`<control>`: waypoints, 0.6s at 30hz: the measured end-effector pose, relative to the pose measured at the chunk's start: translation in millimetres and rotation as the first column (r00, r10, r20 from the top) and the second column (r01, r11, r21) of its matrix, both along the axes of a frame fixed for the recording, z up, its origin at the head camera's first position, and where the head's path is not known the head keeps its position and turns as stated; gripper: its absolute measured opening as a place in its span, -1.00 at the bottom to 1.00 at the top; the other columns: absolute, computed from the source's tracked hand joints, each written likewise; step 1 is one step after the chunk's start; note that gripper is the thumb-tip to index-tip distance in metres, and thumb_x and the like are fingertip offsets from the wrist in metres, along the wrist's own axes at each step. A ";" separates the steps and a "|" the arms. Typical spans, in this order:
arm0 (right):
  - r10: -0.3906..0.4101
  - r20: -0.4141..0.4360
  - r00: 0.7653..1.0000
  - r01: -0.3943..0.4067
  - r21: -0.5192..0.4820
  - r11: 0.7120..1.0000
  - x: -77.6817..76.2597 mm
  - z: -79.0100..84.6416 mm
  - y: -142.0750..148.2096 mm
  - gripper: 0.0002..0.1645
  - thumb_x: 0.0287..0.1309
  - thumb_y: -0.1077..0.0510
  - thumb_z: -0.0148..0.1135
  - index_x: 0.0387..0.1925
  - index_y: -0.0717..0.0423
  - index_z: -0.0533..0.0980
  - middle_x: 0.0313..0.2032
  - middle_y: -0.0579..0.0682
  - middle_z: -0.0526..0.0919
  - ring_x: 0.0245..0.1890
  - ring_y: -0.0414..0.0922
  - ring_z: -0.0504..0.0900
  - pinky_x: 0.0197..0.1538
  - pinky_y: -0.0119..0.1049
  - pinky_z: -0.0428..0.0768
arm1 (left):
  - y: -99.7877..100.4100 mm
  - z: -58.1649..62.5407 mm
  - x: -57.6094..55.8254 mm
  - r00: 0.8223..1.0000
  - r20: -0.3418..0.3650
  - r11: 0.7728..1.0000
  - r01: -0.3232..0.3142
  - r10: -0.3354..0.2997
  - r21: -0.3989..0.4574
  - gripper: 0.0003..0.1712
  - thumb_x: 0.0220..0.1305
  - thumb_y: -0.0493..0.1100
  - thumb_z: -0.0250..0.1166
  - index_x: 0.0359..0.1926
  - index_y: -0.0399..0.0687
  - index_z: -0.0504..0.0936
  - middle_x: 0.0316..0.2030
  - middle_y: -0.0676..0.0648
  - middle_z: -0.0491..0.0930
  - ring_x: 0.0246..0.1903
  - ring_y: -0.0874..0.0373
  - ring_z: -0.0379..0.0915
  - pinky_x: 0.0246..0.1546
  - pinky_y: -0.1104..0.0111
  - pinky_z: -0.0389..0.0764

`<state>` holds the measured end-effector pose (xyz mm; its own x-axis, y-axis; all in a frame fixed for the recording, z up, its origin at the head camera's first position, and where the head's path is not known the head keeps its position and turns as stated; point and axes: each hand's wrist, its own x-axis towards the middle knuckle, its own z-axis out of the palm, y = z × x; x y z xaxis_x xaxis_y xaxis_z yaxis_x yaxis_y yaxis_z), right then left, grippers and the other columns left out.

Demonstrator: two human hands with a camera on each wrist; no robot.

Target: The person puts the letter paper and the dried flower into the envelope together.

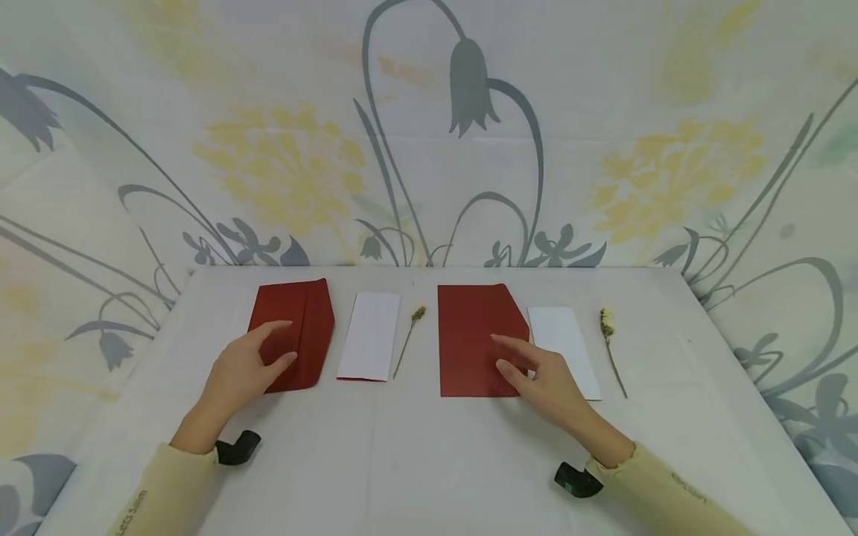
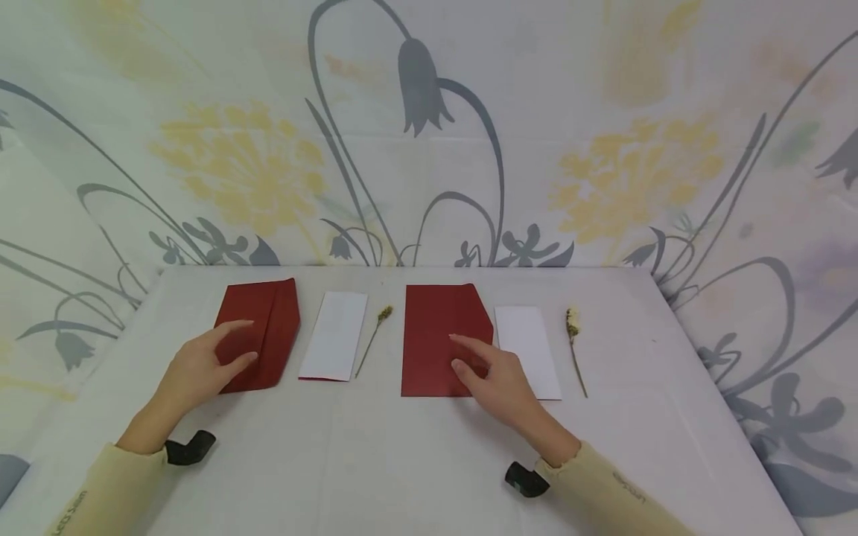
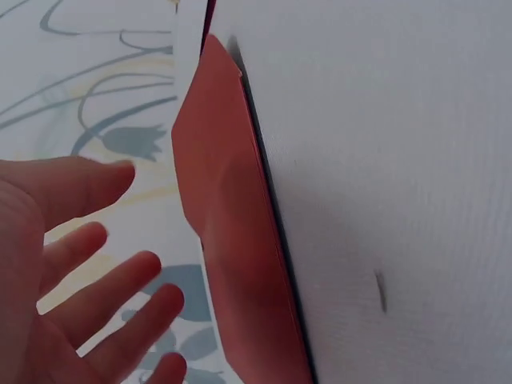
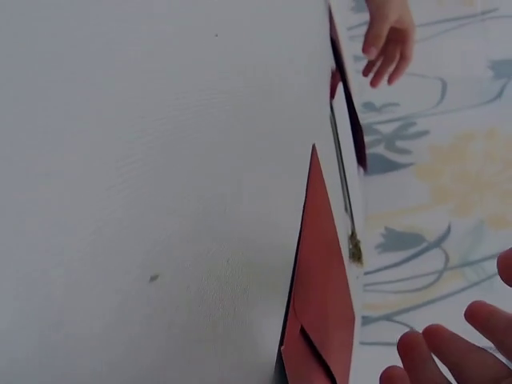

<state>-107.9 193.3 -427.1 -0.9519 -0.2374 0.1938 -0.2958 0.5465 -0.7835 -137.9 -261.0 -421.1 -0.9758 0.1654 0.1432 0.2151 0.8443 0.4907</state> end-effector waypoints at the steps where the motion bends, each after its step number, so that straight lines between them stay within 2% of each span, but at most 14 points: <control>1: 0.009 -0.003 1.000 -0.009 -0.011 1.000 -1.1 0.0 -3.6 -0.50 0.33 0.11 0.28 0.27 0.09 0.50 0.19 0.09 0.59 0.06 0.12 0.66 -0.04 -0.05 0.66 | -1.4 -0.5 -1.6 1.000 0.016 1.000 0.009 -0.009 0.004 -0.38 0.27 -0.12 0.37 0.32 -0.11 0.42 -0.26 -0.26 0.63 -0.31 -0.18 0.54 -0.31 0.00 0.60; 2: 0.019 -0.003 1.000 -0.019 -0.025 1.000 -2.1 0.0 -7.2 -0.50 0.33 0.12 0.28 0.27 0.09 0.50 0.19 0.09 0.59 0.08 0.11 0.64 -0.01 0.00 0.64 | -2.5 -1.0 -3.3 0.999 0.027 1.000 0.022 -0.022 0.004 -0.36 0.27 -0.11 0.38 0.32 -0.14 0.41 -0.06 -0.31 0.61 -0.11 -0.25 0.53 -0.15 -0.10 0.58; 4: 0.035 0.001 0.999 -0.035 -0.048 0.998 -4.3 0.1 -14.7 -0.50 0.33 0.13 0.28 0.27 0.09 0.50 0.19 0.06 0.59 0.14 0.09 0.60 0.04 0.04 0.62 | -4.2 -2.9 -6.9 0.998 0.038 0.998 0.055 -0.054 -0.009 -0.31 0.24 -0.10 0.42 0.33 -0.21 0.40 0.27 -0.36 0.40 0.23 -0.33 0.30 0.10 -0.22 0.42; 5: 0.042 0.005 0.999 -0.042 -0.059 0.997 -5.3 -0.1 -18.5 -0.50 0.33 0.12 0.28 0.27 0.09 0.50 0.19 0.05 0.59 0.16 0.08 0.59 0.05 0.04 0.62 | -4.8 -4.0 -8.6 0.996 0.049 0.997 0.070 -0.069 -0.020 -0.28 0.23 -0.09 0.43 0.33 -0.23 0.39 0.31 -0.37 0.35 0.28 -0.35 0.24 0.15 -0.24 0.36; 11: 0.096 0.019 0.995 -0.094 -0.102 0.990 -11.7 -1.4 -40.5 -0.50 0.34 0.11 0.27 0.28 0.09 0.49 0.16 0.09 0.61 0.15 0.05 0.60 0.08 -0.02 0.61 | -6.4 -12.4 -13.2 0.991 0.095 0.987 0.110 -0.099 -0.117 -0.16 0.13 -0.01 0.50 0.34 -0.27 0.39 0.39 -0.39 0.22 0.33 -0.40 0.12 0.13 -0.30 0.36; 18: 0.155 0.037 0.987 -0.150 -0.124 0.981 -16.4 -1.0 -65.4 -0.51 0.33 0.18 0.25 0.27 0.10 0.50 0.13 0.12 0.63 0.02 0.01 0.68 0.02 -0.11 0.64 | -7.8 -14.7 -14.4 0.983 0.152 0.989 0.118 -0.103 -0.093 -0.10 0.13 0.01 0.50 0.36 -0.34 0.33 0.36 -0.45 0.22 0.33 -0.42 0.12 0.23 -0.26 0.26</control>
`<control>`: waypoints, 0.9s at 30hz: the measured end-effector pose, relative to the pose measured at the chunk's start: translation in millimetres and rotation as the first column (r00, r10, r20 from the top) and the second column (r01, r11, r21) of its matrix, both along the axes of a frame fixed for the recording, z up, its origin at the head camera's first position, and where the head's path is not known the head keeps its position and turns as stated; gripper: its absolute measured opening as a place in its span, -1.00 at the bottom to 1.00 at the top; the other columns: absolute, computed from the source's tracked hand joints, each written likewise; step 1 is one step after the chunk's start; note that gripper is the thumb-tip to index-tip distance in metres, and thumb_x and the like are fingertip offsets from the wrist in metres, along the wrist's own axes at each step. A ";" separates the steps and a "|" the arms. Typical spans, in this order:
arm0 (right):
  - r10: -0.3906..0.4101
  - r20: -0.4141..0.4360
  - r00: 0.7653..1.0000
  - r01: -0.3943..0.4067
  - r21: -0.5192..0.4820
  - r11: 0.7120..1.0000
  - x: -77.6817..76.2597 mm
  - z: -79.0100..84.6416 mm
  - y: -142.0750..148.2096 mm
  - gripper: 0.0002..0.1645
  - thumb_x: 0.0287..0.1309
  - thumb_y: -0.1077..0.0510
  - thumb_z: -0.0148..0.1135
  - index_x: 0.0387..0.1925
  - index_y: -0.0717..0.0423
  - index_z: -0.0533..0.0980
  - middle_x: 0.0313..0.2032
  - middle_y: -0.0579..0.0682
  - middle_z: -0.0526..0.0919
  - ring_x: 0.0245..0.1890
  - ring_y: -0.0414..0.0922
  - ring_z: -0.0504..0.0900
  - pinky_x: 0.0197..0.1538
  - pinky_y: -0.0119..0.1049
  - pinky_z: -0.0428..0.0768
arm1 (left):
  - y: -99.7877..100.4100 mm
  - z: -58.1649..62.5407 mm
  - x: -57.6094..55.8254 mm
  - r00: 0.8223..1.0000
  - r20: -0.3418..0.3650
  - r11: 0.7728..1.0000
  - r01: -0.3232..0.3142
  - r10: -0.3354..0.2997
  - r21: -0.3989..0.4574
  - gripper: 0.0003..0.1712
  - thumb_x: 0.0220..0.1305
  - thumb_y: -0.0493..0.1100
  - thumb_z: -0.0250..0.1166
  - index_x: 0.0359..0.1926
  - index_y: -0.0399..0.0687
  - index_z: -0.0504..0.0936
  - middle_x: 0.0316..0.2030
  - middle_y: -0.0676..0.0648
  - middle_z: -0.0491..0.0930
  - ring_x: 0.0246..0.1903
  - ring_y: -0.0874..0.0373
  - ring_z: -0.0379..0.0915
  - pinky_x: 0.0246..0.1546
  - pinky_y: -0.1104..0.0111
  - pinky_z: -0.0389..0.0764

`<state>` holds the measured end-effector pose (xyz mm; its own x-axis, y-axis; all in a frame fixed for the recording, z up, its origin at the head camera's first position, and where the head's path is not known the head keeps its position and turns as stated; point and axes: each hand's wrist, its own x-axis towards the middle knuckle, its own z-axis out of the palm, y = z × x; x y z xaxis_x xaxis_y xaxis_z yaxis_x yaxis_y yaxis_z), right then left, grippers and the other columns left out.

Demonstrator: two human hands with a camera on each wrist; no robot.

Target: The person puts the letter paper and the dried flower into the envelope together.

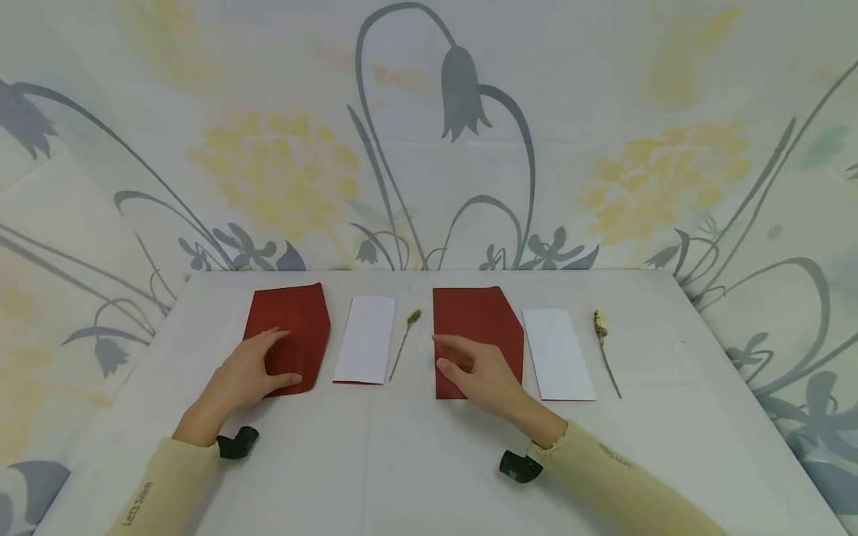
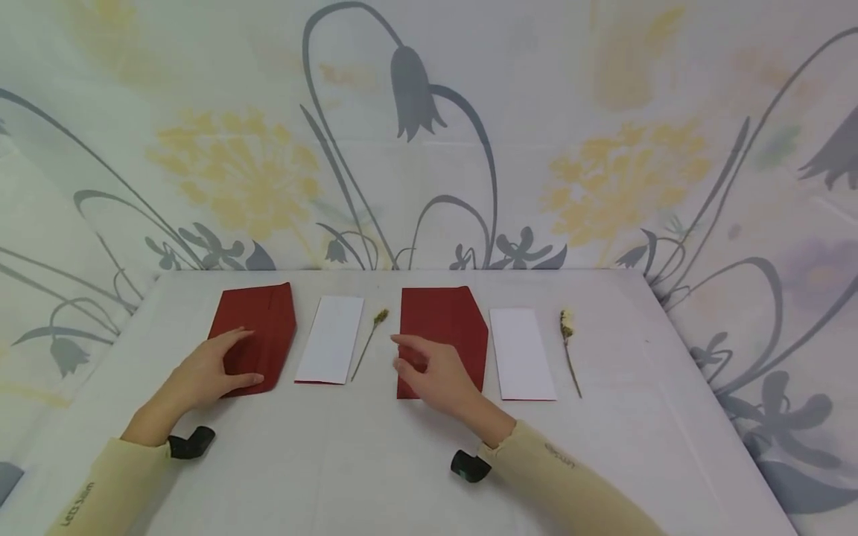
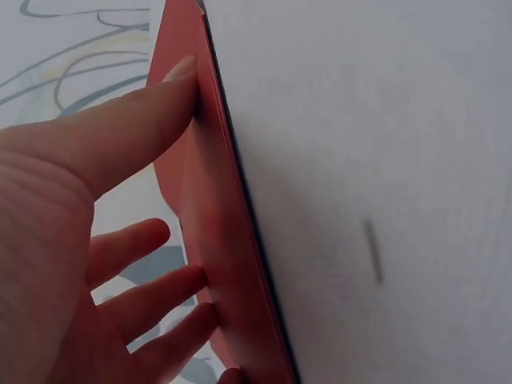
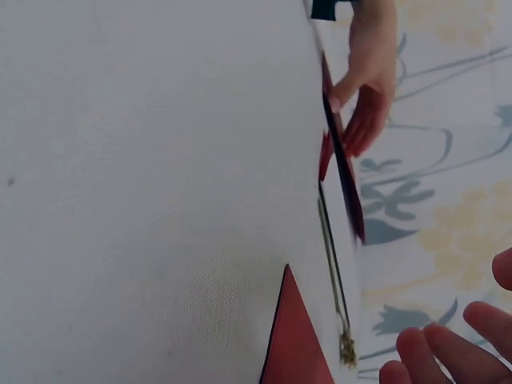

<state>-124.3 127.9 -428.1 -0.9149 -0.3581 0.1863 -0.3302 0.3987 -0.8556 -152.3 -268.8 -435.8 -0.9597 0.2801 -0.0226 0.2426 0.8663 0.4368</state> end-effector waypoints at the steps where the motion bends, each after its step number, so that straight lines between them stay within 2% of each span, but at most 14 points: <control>1: 0.005 0.005 1.000 -0.005 0.004 1.000 -0.6 0.0 -3.9 -0.51 0.32 0.19 0.24 0.27 0.10 0.50 0.13 0.12 0.63 0.01 0.00 0.69 0.01 -0.13 0.64 | -0.4 0.6 0.0 1.000 0.004 1.000 -0.001 0.001 0.003 -0.09 0.12 0.01 0.51 0.36 -0.35 0.33 0.35 -0.46 0.23 0.32 -0.42 0.13 0.24 -0.25 0.26; 5: 0.032 0.018 0.999 -0.033 0.039 0.999 -2.8 0.2 -17.6 -0.50 0.31 0.19 0.23 0.27 0.10 0.50 0.07 0.09 0.67 -0.06 -0.04 0.69 -0.01 -0.16 0.64 | -1.4 3.3 0.0 1.000 0.006 1.000 -0.008 0.008 -0.001 -0.06 0.08 0.01 0.53 0.34 -0.38 0.33 0.32 -0.47 0.28 0.30 -0.43 0.16 0.23 -0.25 0.27; 9: 0.044 0.015 0.999 -0.045 0.062 0.997 -5.6 0.3 -24.9 -0.49 0.31 0.18 0.23 0.28 0.06 0.50 0.07 0.07 0.66 -0.07 -0.04 0.68 0.00 -0.06 0.63 | 0.6 4.0 -2.2 1.000 -0.001 1.000 0.000 0.000 -0.011 -0.07 0.07 0.00 0.52 0.33 -0.39 0.33 0.29 -0.48 0.30 0.26 -0.45 0.17 0.18 -0.28 0.31; 13: 0.058 0.028 0.998 -0.059 0.064 0.996 -10.8 0.2 -29.2 -0.48 0.32 0.15 0.23 0.29 0.04 0.49 0.13 0.05 0.64 0.01 0.00 0.67 0.06 -0.03 0.61 | 4.5 3.9 -4.8 1.000 0.008 1.000 -0.001 0.001 -0.016 -0.07 0.07 0.00 0.52 0.33 -0.39 0.33 0.27 -0.47 0.30 0.23 -0.46 0.18 0.13 -0.29 0.36; 19: 0.119 0.053 0.991 -0.121 0.026 0.992 -21.0 1.1 -40.0 -0.49 0.34 0.14 0.19 0.30 0.06 0.49 0.21 0.01 0.58 0.07 -0.02 0.65 0.05 -0.19 0.61 | 8.4 5.7 -5.7 1.000 -0.002 1.000 0.000 0.000 -0.023 -0.07 0.04 -0.03 0.55 0.32 -0.38 0.35 0.24 -0.49 0.32 0.21 -0.48 0.20 0.10 -0.30 0.37; 27: 0.153 0.116 0.981 -0.148 -0.050 0.988 -30.1 3.5 -67.3 -0.51 0.36 0.16 0.21 0.29 0.10 0.49 0.21 0.02 0.58 0.12 -0.11 0.62 0.07 -0.37 0.58 | 7.4 2.0 -4.6 1.000 -0.009 0.999 0.005 -0.005 -0.034 -0.06 0.01 -0.02 0.57 0.31 -0.35 0.36 0.22 -0.47 0.34 0.18 -0.48 0.22 0.07 -0.29 0.40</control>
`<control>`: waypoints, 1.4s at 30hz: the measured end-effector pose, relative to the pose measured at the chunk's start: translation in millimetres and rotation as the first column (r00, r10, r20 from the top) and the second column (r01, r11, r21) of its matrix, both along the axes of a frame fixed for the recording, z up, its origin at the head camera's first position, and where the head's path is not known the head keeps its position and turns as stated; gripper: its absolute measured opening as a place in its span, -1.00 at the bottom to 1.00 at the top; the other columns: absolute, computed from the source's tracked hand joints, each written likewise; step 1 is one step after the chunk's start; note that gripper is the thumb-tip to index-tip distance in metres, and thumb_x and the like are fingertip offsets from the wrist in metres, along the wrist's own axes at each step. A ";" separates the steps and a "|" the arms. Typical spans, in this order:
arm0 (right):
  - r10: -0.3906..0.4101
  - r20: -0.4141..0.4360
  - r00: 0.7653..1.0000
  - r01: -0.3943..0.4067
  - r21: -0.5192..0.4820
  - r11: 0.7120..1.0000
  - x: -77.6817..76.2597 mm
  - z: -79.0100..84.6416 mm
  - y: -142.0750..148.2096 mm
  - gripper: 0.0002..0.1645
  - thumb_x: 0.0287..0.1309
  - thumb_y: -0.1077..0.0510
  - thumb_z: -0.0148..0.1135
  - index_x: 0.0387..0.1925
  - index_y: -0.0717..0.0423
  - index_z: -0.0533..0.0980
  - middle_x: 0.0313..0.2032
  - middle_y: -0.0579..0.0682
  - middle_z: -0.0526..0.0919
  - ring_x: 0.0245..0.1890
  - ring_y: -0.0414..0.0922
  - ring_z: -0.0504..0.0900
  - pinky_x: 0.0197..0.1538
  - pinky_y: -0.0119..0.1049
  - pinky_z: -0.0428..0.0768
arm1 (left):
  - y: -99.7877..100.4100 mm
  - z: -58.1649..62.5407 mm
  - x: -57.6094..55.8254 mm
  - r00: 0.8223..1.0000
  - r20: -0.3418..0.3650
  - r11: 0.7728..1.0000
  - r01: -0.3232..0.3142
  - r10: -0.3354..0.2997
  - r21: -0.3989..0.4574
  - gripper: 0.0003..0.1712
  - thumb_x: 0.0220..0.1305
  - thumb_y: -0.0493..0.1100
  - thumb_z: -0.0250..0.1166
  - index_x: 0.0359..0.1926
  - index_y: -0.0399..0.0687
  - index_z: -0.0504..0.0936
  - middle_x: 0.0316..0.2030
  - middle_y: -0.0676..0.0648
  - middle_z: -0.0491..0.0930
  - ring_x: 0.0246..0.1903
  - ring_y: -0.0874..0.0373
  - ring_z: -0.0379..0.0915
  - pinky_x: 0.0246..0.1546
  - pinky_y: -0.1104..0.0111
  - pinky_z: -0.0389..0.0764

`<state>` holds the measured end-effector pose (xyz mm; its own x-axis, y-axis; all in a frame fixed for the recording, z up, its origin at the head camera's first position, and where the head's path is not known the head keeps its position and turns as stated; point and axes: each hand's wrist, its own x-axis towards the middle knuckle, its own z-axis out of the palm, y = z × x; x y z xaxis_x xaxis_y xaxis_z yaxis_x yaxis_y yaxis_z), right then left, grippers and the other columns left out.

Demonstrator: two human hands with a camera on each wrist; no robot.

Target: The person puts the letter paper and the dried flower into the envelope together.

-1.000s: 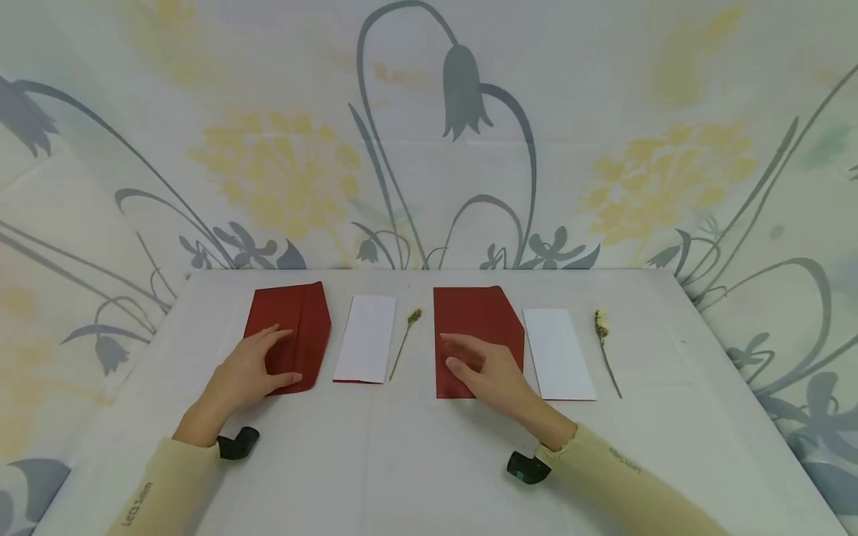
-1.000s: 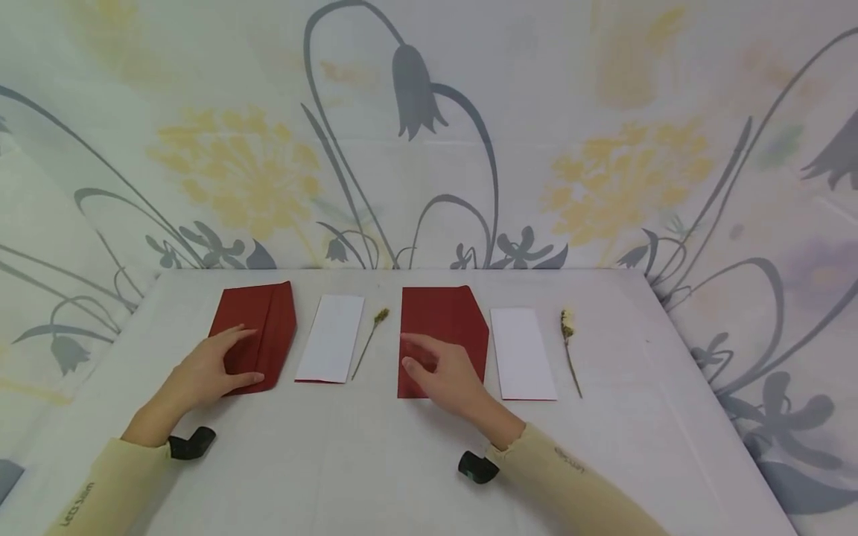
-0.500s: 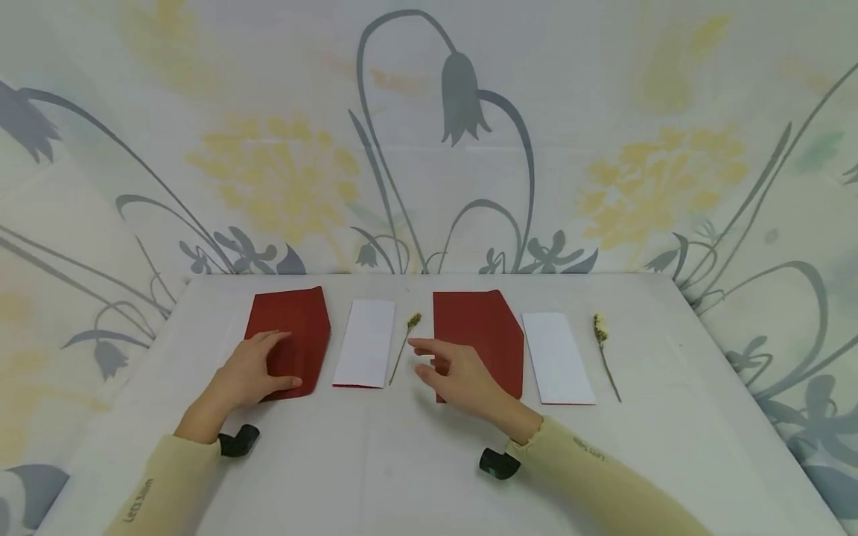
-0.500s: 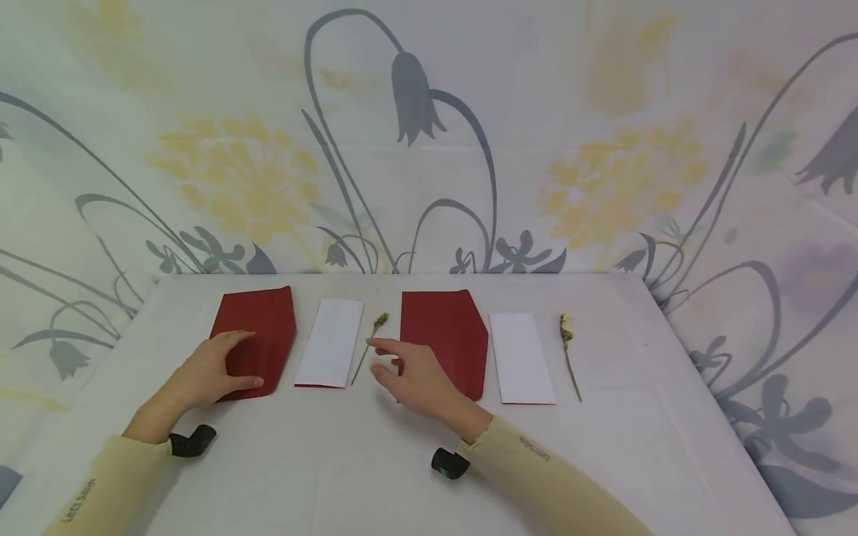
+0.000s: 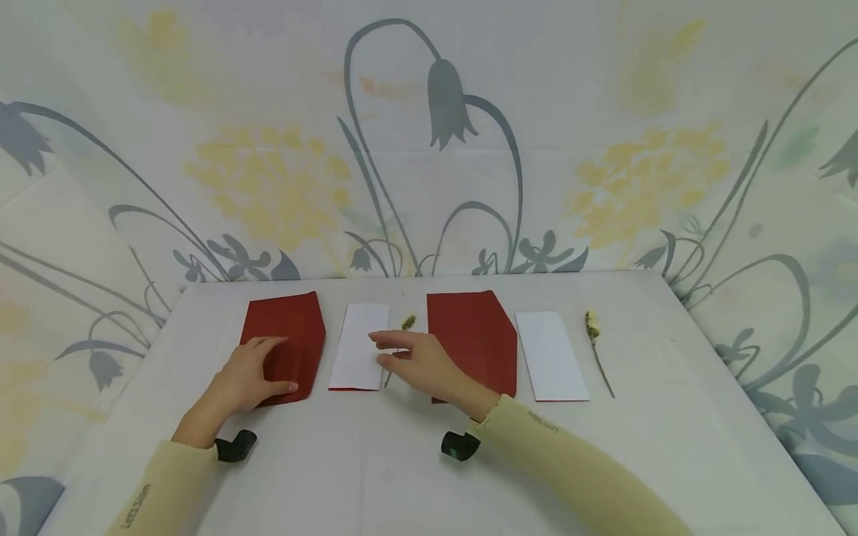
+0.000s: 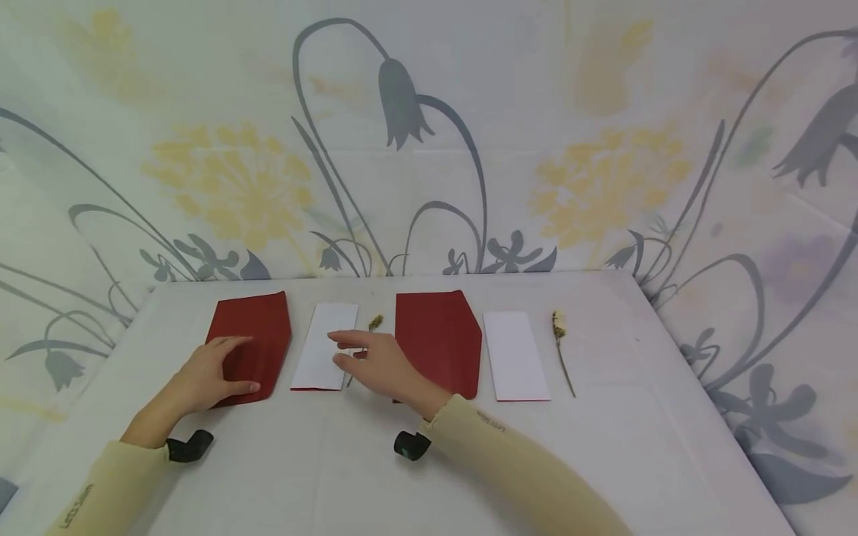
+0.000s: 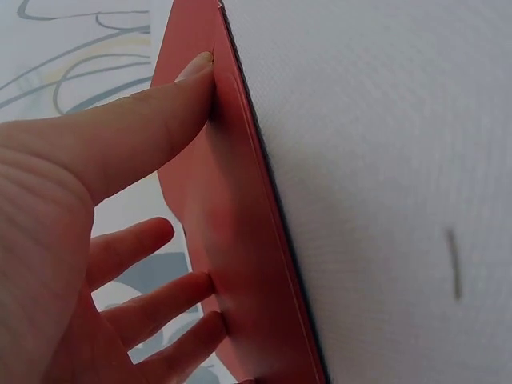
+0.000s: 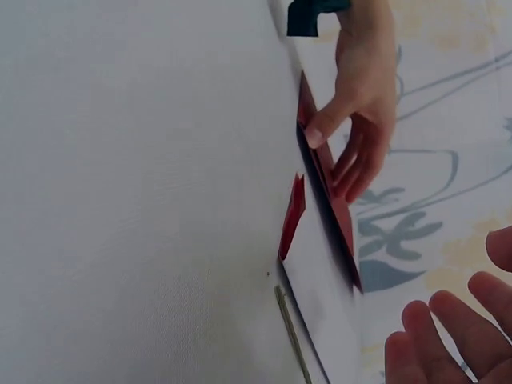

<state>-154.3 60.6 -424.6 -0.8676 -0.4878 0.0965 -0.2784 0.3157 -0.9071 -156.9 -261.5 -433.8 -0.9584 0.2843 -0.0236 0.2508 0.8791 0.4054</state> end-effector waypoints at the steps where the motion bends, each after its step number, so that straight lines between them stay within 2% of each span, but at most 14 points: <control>1: 0.005 0.008 1.000 -0.005 0.000 1.000 -0.5 0.0 -4.1 -0.51 0.36 0.16 0.21 0.29 0.09 0.49 0.21 0.01 0.58 0.13 -0.12 0.61 0.07 -0.39 0.57 | 0.1 -0.1 0.8 1.000 0.001 1.000 -0.002 0.002 0.002 -0.06 0.01 -0.02 0.57 0.31 -0.35 0.36 0.22 -0.47 0.34 0.18 -0.48 0.22 0.06 -0.30 0.40; 10: 0.037 0.056 0.998 -0.033 -0.062 0.998 -6.9 -3.9 -39.8 -0.52 0.31 0.18 0.27 0.25 0.11 0.53 0.18 0.05 0.61 0.15 -0.11 0.60 0.05 -0.44 0.56 | -0.9 -1.6 2.5 1.000 0.002 1.000 -0.019 0.019 0.004 -0.05 0.00 0.00 0.57 0.31 -0.36 0.36 0.23 -0.48 0.33 0.18 -0.48 0.21 0.06 -0.31 0.40; 21: 0.025 0.075 0.997 -0.023 -0.029 0.999 -16.4 -12.6 -72.0 -0.49 0.28 0.15 0.32 0.26 0.06 0.53 0.15 -0.05 0.63 0.05 -0.27 0.64 -0.02 -0.48 0.57 | -0.7 1.6 2.8 1.000 0.008 1.000 -0.025 0.025 0.009 -0.02 -0.02 0.02 0.59 0.31 -0.36 0.35 0.23 -0.47 0.33 0.17 -0.47 0.21 0.04 -0.31 0.41; 26: 0.001 0.083 0.997 0.001 -0.017 1.000 -19.4 -16.0 -86.5 -0.49 0.26 0.13 0.34 0.25 0.04 0.54 0.13 -0.03 0.64 -0.03 -0.25 0.68 -0.02 -0.46 0.58 | 0.3 0.6 2.0 1.000 0.006 1.000 -0.021 0.021 0.013 -0.05 0.01 -0.02 0.57 0.31 -0.38 0.34 0.23 -0.47 0.34 0.17 -0.46 0.23 0.05 -0.30 0.42; 34: -0.059 0.050 0.997 0.056 0.062 0.996 -22.6 -18.2 -106.5 -0.49 0.23 0.08 0.38 0.22 -0.05 0.57 0.15 -0.15 0.61 -0.06 -0.24 0.65 -0.15 -0.50 0.58 | 1.7 1.4 1.5 1.000 -0.009 1.000 -0.020 0.020 0.014 -0.06 -0.02 -0.04 0.58 0.28 -0.40 0.37 0.19 -0.47 0.37 0.15 -0.46 0.26 0.03 -0.30 0.44; 36: -0.067 0.035 0.997 0.064 0.090 0.994 -23.7 -19.4 -109.5 -0.49 0.23 0.07 0.38 0.22 -0.06 0.58 0.16 -0.16 0.61 -0.14 -0.26 0.63 -0.22 -0.51 0.56 | 2.5 2.6 1.8 1.000 -0.010 1.000 -0.019 0.019 0.014 -0.06 -0.02 -0.03 0.58 0.28 -0.41 0.37 0.20 -0.47 0.37 0.15 -0.46 0.26 0.04 -0.30 0.43; 39: -0.056 -0.005 0.998 0.057 0.150 0.987 -25.9 -22.5 -114.3 -0.49 0.25 0.06 0.37 0.23 -0.05 0.57 0.15 -0.14 0.61 -0.24 -0.26 0.55 -0.30 -0.50 0.52 | 2.3 3.2 2.2 1.000 -0.008 1.000 -0.019 0.019 0.008 -0.07 0.00 -0.02 0.57 0.29 -0.40 0.37 0.21 -0.47 0.36 0.17 -0.47 0.25 0.06 -0.31 0.41; 42: -0.037 -0.062 0.997 0.052 0.259 0.965 -27.7 -26.8 -119.5 -0.48 0.26 0.02 0.34 0.25 -0.07 0.55 0.17 -0.18 0.60 -0.15 -0.27 0.55 -0.21 -0.50 0.52 | 0.5 2.3 2.7 1.000 -0.007 1.000 -0.016 0.016 0.007 -0.07 0.02 -0.01 0.56 0.29 -0.40 0.37 0.22 -0.47 0.36 0.18 -0.47 0.24 0.07 -0.31 0.40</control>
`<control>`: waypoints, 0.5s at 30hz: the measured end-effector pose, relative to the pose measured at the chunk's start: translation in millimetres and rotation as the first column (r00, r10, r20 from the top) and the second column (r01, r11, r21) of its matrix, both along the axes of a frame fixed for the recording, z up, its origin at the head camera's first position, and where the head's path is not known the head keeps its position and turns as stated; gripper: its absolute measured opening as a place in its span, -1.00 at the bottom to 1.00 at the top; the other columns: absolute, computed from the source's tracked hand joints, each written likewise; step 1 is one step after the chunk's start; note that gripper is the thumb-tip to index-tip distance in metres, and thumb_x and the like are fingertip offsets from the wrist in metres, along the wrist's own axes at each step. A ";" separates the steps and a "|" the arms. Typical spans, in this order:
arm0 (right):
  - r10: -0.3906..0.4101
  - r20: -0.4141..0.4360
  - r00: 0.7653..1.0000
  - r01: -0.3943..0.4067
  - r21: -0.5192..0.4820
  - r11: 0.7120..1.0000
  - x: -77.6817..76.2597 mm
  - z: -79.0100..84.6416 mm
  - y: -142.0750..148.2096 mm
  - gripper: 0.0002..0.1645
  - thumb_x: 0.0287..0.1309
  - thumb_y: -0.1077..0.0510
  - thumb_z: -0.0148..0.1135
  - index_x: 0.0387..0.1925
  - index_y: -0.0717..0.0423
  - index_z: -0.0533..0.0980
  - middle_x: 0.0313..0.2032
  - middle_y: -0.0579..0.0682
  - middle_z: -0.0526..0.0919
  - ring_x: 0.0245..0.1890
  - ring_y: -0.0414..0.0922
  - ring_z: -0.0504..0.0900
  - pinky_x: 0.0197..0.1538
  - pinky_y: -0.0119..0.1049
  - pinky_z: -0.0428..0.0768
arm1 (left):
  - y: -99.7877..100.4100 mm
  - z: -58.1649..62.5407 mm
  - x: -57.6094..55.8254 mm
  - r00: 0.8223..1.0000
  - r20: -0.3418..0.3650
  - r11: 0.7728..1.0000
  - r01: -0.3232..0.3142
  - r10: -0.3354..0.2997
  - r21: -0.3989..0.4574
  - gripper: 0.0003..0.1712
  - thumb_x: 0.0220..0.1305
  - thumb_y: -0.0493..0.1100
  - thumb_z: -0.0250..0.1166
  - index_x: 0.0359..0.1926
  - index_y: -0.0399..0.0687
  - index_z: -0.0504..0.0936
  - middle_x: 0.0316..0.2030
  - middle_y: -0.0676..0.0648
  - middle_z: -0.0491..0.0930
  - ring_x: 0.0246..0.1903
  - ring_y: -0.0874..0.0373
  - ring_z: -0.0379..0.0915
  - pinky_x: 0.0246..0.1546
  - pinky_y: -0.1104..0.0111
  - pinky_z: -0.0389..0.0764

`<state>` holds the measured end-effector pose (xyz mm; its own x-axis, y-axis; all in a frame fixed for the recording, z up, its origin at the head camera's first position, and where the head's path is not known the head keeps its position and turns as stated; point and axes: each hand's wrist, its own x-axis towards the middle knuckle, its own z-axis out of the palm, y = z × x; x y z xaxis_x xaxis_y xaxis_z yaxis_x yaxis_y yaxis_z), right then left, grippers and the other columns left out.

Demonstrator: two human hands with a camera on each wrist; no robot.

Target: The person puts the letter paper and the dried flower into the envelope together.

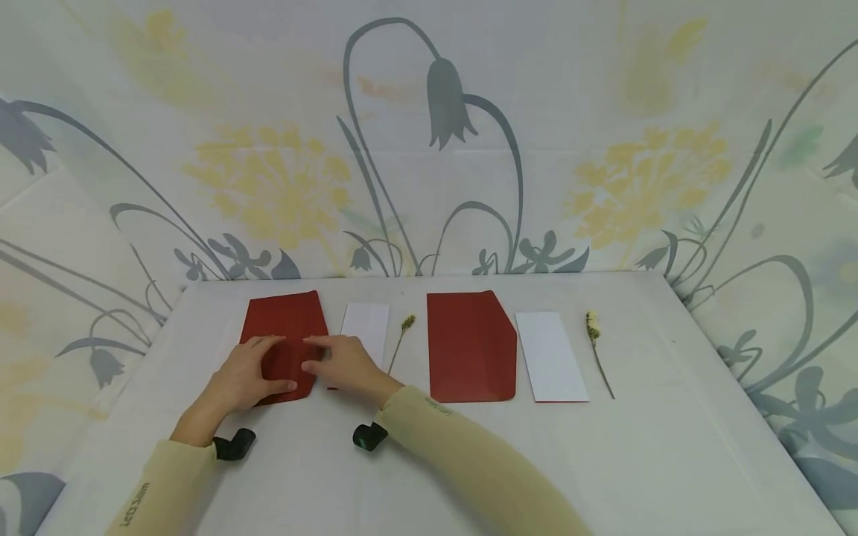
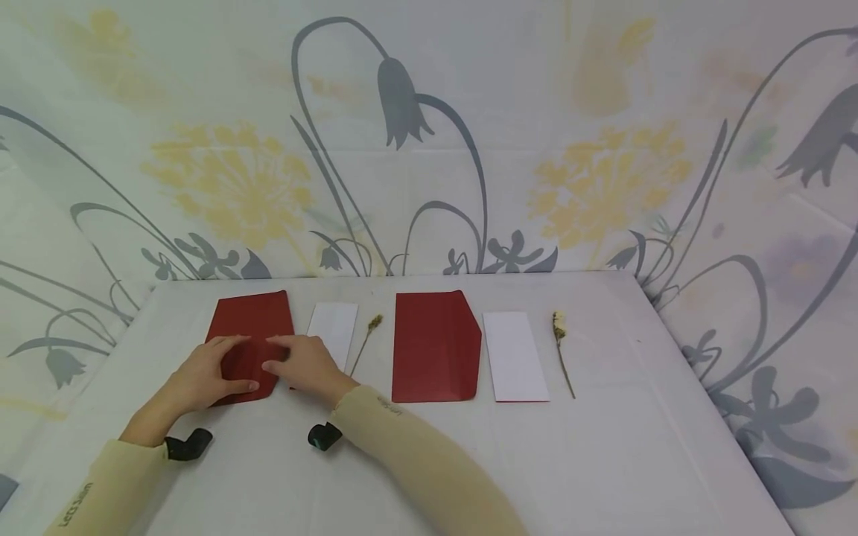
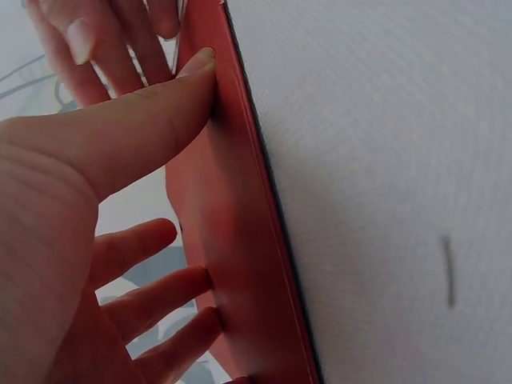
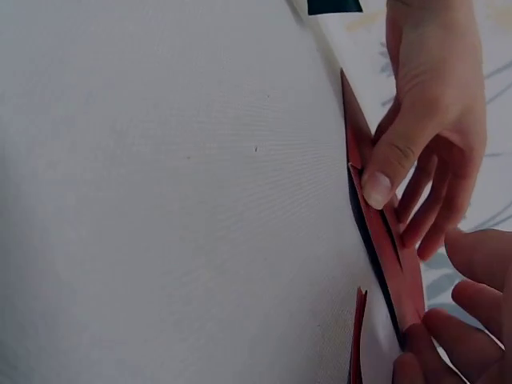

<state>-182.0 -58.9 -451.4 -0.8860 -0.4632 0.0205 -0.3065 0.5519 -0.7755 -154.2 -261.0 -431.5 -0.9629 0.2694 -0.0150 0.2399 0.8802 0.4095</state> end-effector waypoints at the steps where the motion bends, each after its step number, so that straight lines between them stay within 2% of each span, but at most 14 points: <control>1: 0.001 -0.019 1.000 0.000 0.042 0.999 -0.1 -1.1 -1.6 -0.47 0.27 0.00 0.34 0.26 -0.09 0.54 0.19 -0.19 0.59 -0.05 -0.29 0.55 -0.11 -0.51 0.53 | -0.7 -0.4 0.0 1.000 -0.002 1.000 0.002 -0.002 0.003 -0.08 0.02 -0.01 0.56 0.29 -0.40 0.37 0.22 -0.47 0.36 0.17 -0.47 0.25 0.07 -0.31 0.40; 4: 0.015 -0.085 0.996 0.000 0.175 0.985 1.1 -2.8 -6.9 -0.47 0.28 -0.03 0.32 0.27 -0.14 0.53 0.24 -0.24 0.54 0.20 -0.28 0.50 0.14 -0.47 0.45 | -3.4 -1.8 0.2 1.000 -0.013 1.000 0.010 -0.010 0.016 -0.10 0.03 -0.02 0.55 0.28 -0.39 0.39 0.22 -0.46 0.36 0.18 -0.47 0.24 0.09 -0.31 0.38; 5: 0.027 -0.110 0.994 -0.002 0.220 0.976 1.9 -3.0 -8.8 -0.48 0.29 -0.03 0.31 0.27 -0.15 0.53 0.26 -0.25 0.52 0.22 -0.27 0.49 0.17 -0.45 0.44 | -4.4 -2.2 0.2 1.000 -0.017 1.000 0.012 -0.012 0.021 -0.11 0.04 -0.02 0.55 0.28 -0.39 0.39 0.23 -0.46 0.35 0.18 -0.47 0.24 0.10 -0.31 0.37; 7: 0.055 -0.155 0.986 -0.005 0.307 0.952 4.6 -1.3 -12.4 -0.49 0.30 -0.03 0.30 0.27 -0.18 0.54 0.30 -0.25 0.48 0.26 -0.24 0.46 0.20 -0.42 0.44 | -5.7 -3.0 0.4 1.000 -0.021 0.999 0.017 -0.016 0.034 -0.13 0.05 -0.03 0.54 0.27 -0.40 0.40 0.24 -0.47 0.34 0.20 -0.47 0.22 0.12 -0.32 0.34; 10: 0.110 -0.217 0.970 -0.003 0.440 0.898 8.3 1.5 -15.9 -0.55 0.32 -0.06 0.28 0.23 -0.24 0.57 0.34 -0.26 0.43 0.27 -0.21 0.43 0.20 -0.44 0.44 | -6.3 -4.2 0.5 1.000 -0.015 0.999 0.014 -0.013 0.043 -0.13 0.07 -0.01 0.53 0.27 -0.41 0.39 0.26 -0.49 0.29 0.22 -0.50 0.17 0.13 -0.34 0.30; 13: 0.163 -0.260 0.952 -0.002 0.525 0.851 10.7 3.7 -16.3 -0.61 0.33 -0.09 0.26 0.17 -0.28 0.60 0.33 -0.26 0.44 0.27 -0.23 0.41 0.22 -0.49 0.39 | -6.6 -4.8 1.0 1.000 -0.003 0.999 0.000 0.000 0.052 -0.12 0.08 0.00 0.52 0.27 -0.43 0.39 0.28 -0.54 0.24 0.23 -0.55 0.11 0.13 -0.36 0.28; 15: 0.193 -0.278 0.941 -0.007 0.555 0.832 11.2 4.5 -15.5 -0.63 0.34 -0.10 0.24 0.15 -0.29 0.61 0.32 -0.25 0.45 0.28 -0.25 0.41 0.24 -0.52 0.34 | -6.8 -4.5 0.9 1.000 0.003 0.999 -0.008 0.008 0.052 -0.14 0.10 -0.01 0.50 0.27 -0.44 0.39 0.29 -0.56 0.22 0.24 -0.56 0.10 0.14 -0.37 0.26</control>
